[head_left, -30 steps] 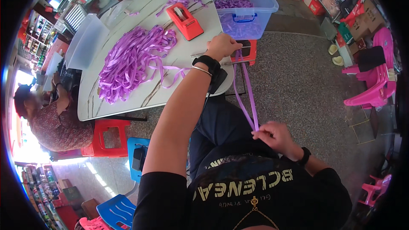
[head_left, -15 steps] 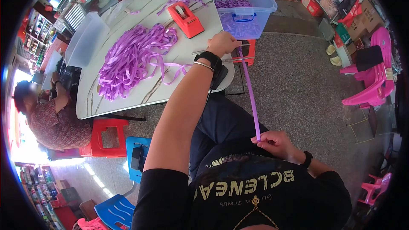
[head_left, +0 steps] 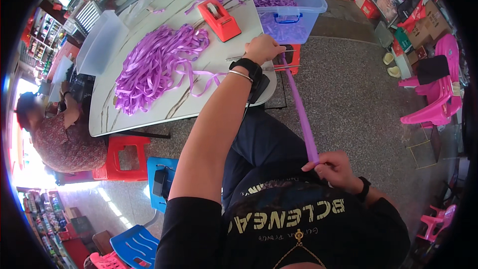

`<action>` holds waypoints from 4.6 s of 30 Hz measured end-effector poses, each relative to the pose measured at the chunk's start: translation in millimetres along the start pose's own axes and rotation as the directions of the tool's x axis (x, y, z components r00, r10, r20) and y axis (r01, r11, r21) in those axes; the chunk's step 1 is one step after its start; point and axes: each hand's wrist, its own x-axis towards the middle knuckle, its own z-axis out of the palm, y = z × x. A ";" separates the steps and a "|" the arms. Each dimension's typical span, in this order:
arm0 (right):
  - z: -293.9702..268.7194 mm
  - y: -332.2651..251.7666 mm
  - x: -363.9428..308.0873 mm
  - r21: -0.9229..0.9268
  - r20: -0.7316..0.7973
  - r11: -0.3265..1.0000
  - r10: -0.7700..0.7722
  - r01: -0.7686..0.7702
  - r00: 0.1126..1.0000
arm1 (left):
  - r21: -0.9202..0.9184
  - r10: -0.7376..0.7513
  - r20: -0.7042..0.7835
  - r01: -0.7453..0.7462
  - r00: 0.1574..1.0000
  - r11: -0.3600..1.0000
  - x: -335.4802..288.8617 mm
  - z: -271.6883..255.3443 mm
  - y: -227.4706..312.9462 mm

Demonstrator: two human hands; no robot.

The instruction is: The person is assembling purple lanyards by tying ribbon and using tape.

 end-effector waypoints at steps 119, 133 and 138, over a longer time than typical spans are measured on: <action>-44.2 93.3 184.3 0.645 -0.243 0.756 0.344 -0.114 0.907 | -0.403 0.227 -0.288 -0.333 0.930 0.853 -42.8 -14.5 20.9; -43.5 75.8 178.5 0.647 -0.138 0.758 0.223 -0.082 0.965 | -0.800 0.151 0.400 0.425 0.904 -0.424 -118.7 36.5 28.8; -38.5 64.4 181.0 0.627 -0.194 0.772 0.289 -0.108 0.937 | -0.687 0.302 0.310 0.432 0.902 -0.585 -107.7 38.0 19.4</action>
